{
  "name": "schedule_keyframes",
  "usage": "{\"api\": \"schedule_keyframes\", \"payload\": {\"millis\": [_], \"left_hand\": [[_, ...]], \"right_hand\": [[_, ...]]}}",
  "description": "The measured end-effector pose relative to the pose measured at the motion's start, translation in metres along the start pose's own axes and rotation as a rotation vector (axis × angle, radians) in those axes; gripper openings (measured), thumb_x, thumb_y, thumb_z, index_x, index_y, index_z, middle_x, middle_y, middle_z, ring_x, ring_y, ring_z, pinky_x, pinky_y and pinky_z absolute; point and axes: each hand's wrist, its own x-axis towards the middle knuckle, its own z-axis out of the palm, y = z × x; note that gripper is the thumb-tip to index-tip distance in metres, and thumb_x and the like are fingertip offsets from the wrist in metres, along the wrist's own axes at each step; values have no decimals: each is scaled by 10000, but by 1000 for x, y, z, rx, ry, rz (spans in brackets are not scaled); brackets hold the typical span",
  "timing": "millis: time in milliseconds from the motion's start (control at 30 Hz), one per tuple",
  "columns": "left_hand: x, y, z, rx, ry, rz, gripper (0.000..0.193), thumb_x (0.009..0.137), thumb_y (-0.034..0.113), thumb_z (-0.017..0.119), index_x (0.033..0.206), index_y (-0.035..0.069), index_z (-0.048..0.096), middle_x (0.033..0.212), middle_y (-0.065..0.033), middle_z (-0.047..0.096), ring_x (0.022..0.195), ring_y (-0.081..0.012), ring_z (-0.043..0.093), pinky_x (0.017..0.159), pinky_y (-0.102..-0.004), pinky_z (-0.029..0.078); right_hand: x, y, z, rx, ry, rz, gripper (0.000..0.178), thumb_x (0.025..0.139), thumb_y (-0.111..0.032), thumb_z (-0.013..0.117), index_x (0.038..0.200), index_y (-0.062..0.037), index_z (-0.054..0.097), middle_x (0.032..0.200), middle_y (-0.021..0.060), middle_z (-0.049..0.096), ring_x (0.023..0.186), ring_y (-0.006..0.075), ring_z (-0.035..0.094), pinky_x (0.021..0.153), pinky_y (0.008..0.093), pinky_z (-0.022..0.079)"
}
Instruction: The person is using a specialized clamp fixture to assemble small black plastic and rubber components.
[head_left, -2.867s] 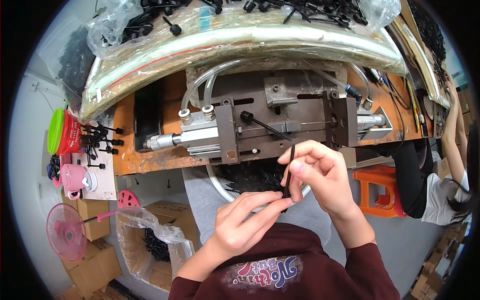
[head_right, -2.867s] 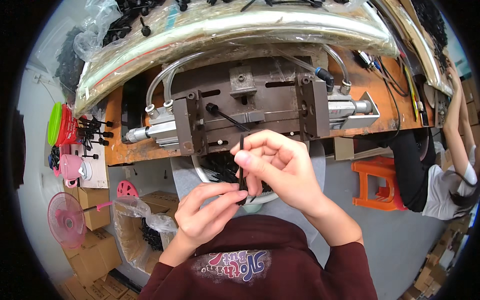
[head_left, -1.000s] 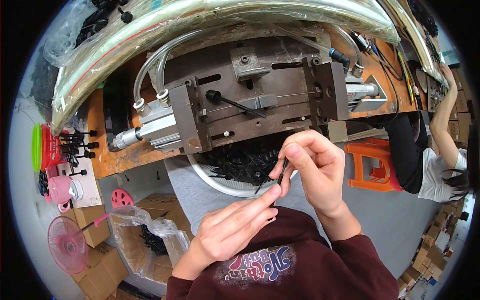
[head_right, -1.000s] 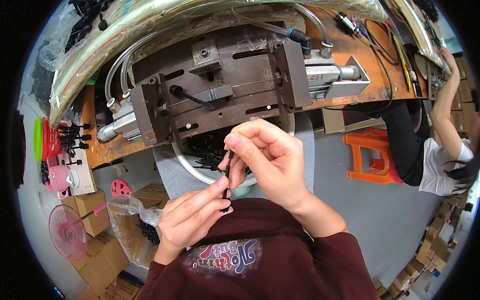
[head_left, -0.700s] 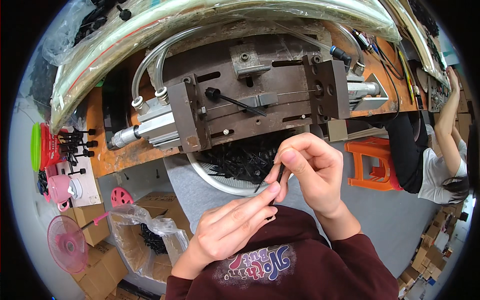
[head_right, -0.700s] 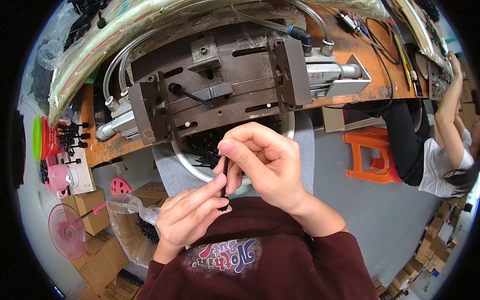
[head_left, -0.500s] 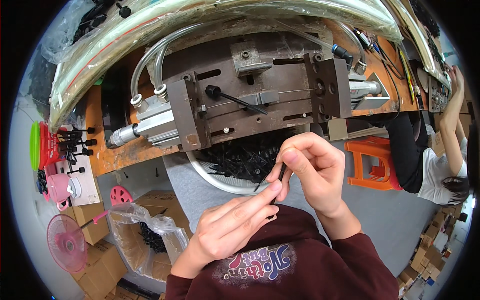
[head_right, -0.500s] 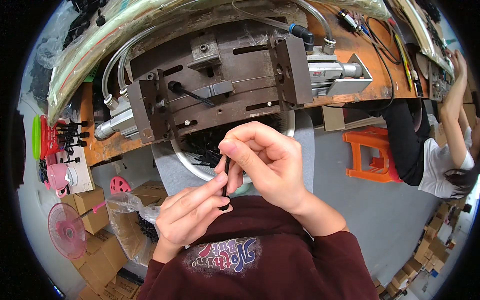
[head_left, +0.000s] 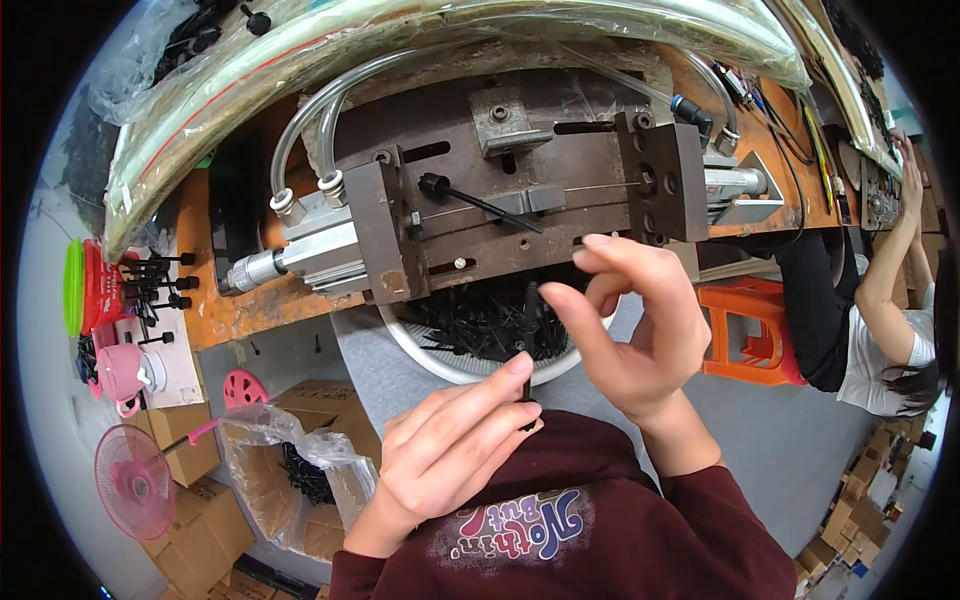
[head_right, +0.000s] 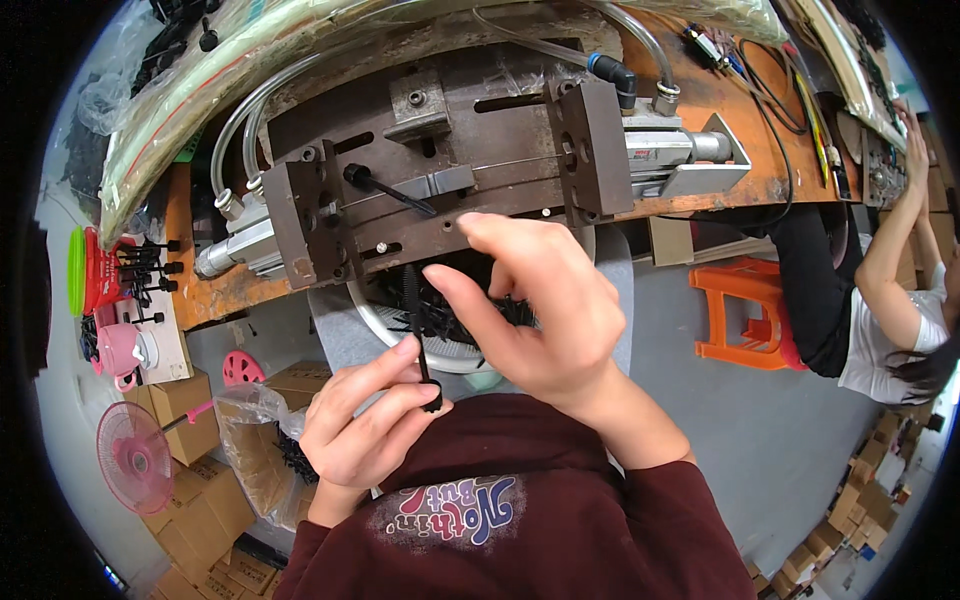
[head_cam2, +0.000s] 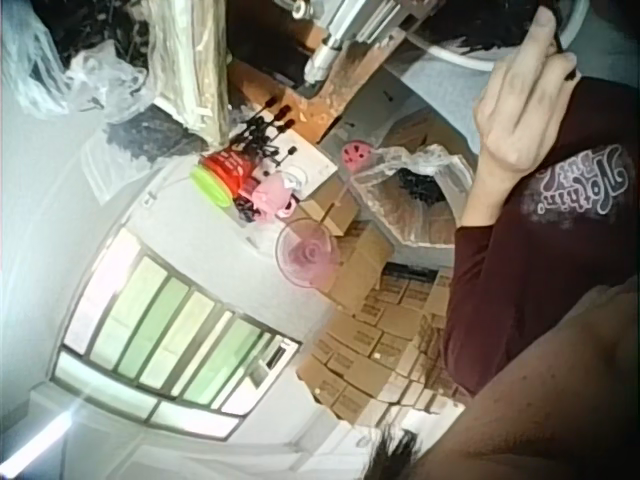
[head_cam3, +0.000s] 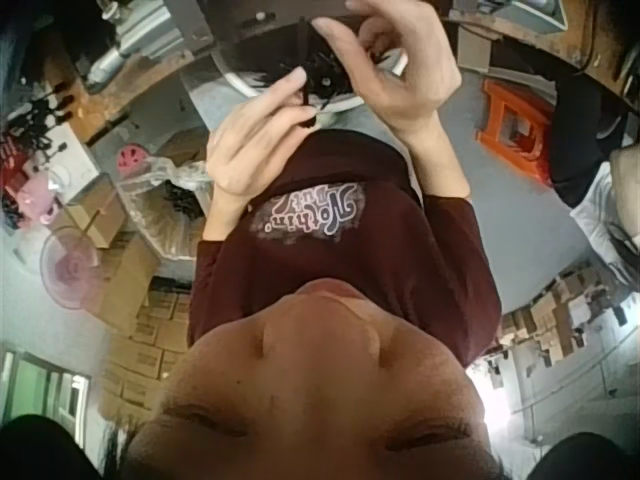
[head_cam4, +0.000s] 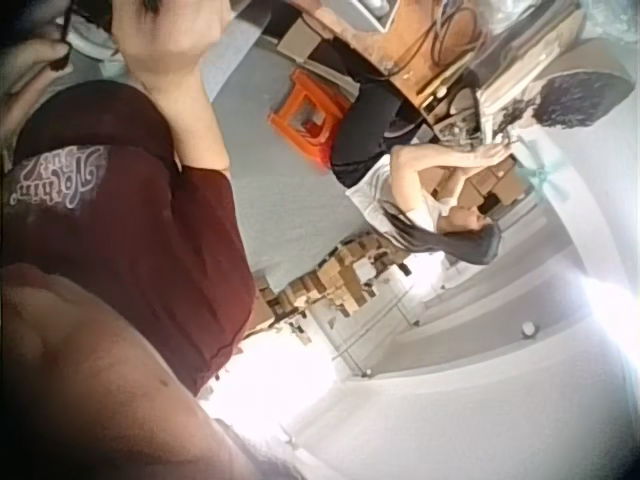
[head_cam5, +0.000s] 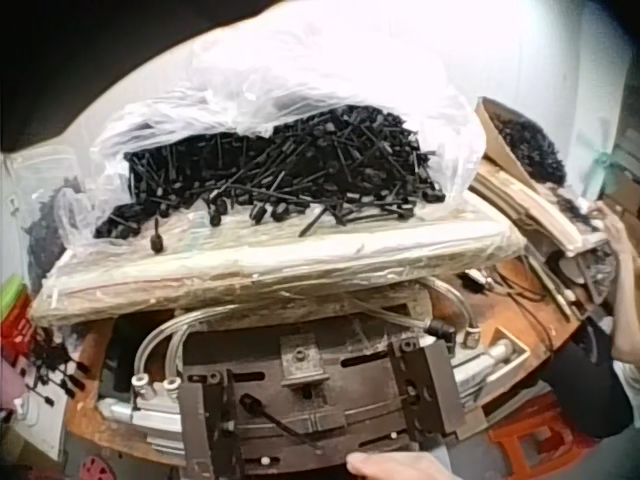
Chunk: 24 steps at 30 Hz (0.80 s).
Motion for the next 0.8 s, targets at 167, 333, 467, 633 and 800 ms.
{"api": "schedule_keyframes", "payload": {"millis": [167,333,467,633,800], "left_hand": [[-2,1,-2,75,52,22,323,626,36,832,933,42,730,1141,-121,671,823,-215,672,688,-292,564],[-1,-1,-2,99,43,28,316,628,39,830,929,40,731,1142,-116,673,841,-217,664,700,-296,561],[6,-2,8,128,60,13,329,599,56,839,903,17,719,1131,-144,676,856,-250,667,719,-324,549],[34,-14,29,287,108,45,302,615,29,803,890,-26,691,1140,-173,674,823,-255,679,690,-300,537],[53,-17,36,500,40,48,239,689,59,781,907,13,696,1176,-98,677,568,-140,583,532,-252,443]], "right_hand": [[18,8,19,-247,-49,-206,324,739,5,767,1044,10,659,874,112,657,667,215,632,562,312,516],[24,8,20,-102,73,-135,174,748,55,736,906,5,685,796,106,672,686,228,663,609,300,533],[25,5,-3,179,171,28,166,850,79,659,1013,49,655,862,144,689,639,143,657,573,221,537],[23,2,-39,418,336,153,121,954,-18,562,1053,49,580,873,191,688,565,163,638,535,225,512],[12,5,-57,415,318,193,136,1006,-98,484,1047,25,525,915,225,685,541,187,635,520,237,508]]}}
